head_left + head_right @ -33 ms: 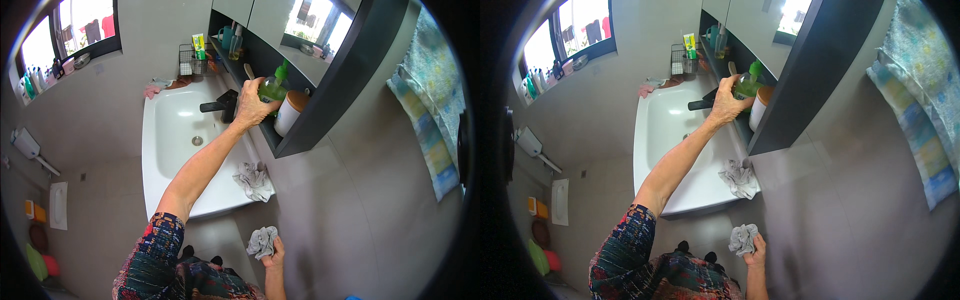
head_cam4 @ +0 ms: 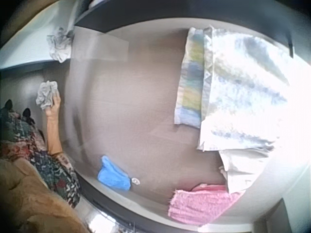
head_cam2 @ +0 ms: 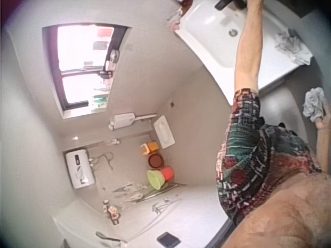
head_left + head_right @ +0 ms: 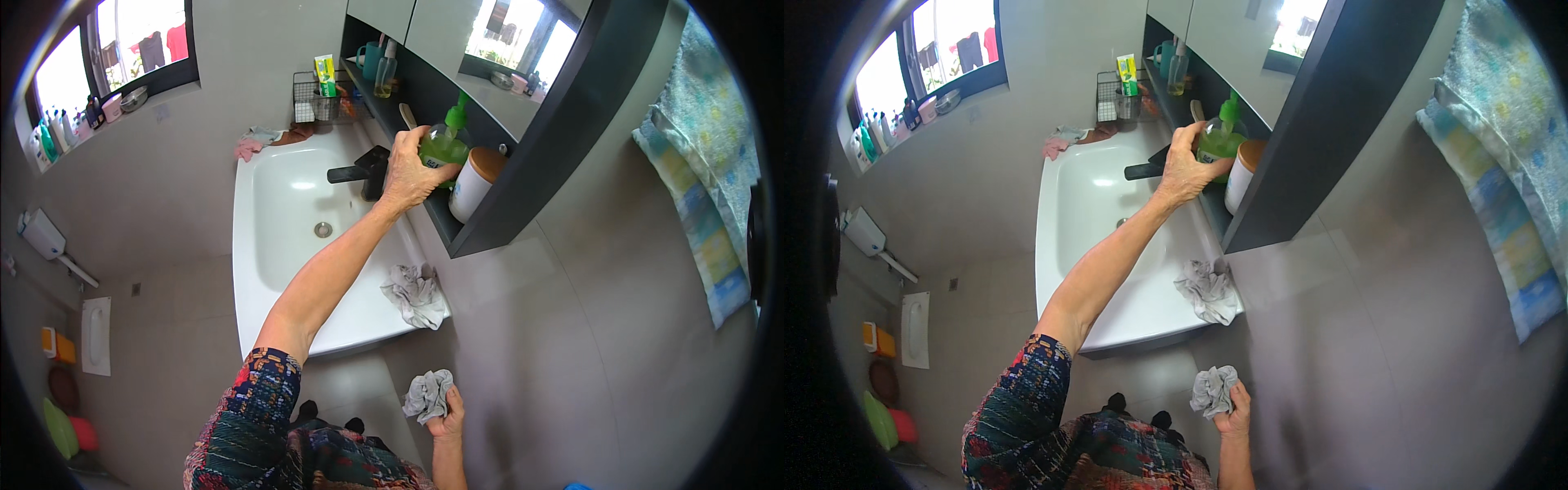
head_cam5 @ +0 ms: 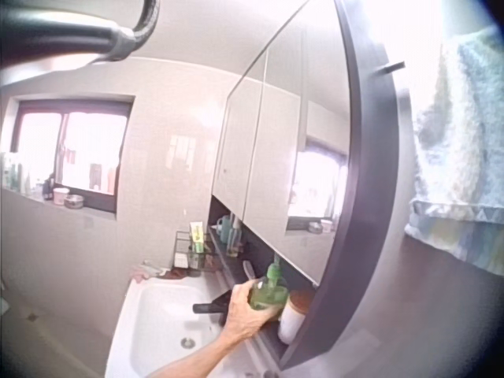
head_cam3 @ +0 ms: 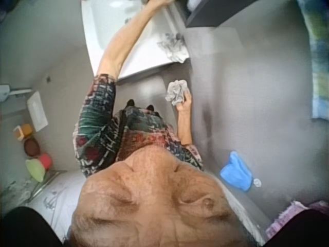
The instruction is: The person wipes a bathroom wall and sink area using a cloth. They pick up and wipe a green soap dispenser and a white jar with a wooden lid, then return them to the shelf. The person continues wiping the sink basin and faucet, then moves to wipe a frosted glass door.
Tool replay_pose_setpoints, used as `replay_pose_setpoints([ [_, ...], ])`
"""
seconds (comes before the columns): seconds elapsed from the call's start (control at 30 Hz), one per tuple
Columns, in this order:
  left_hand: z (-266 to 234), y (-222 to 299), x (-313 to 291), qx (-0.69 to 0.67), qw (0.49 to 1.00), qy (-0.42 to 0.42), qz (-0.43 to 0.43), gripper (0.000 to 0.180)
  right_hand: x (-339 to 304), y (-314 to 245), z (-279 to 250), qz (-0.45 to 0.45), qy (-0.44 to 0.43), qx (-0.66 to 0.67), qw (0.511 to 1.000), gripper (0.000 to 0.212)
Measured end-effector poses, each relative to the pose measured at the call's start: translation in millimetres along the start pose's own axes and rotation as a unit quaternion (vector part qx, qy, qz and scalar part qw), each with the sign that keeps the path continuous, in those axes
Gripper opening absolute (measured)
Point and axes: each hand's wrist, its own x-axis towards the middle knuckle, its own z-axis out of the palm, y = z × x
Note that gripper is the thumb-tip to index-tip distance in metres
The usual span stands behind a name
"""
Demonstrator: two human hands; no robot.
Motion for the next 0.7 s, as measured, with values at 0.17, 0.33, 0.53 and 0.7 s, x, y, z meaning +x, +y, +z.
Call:
replay_pose_setpoints([
  [0.17, -32, -9, -17, -0.065, 0.995, 0.076, -0.006, 0.068, 6, 7, 16, -0.001, -0.027, -0.018, 0.999, 0.039],
  [0.33, -76, -2, -82, -0.194, 0.973, 0.059, -0.108, 0.063, 34, -18, 86, -0.148, -0.084, -0.171, 0.970, 0.042],
  [0.53, -95, 8, -184, -0.297, 0.931, 0.103, -0.186, 0.062, 60, -2, 195, -0.539, -0.120, -0.472, 0.687, 0.038],
  [0.7, -108, 2, -236, -0.340, 0.913, 0.101, -0.202, 0.068, 57, 46, 220, -0.563, -0.135, -0.623, 0.526, 0.036],
])
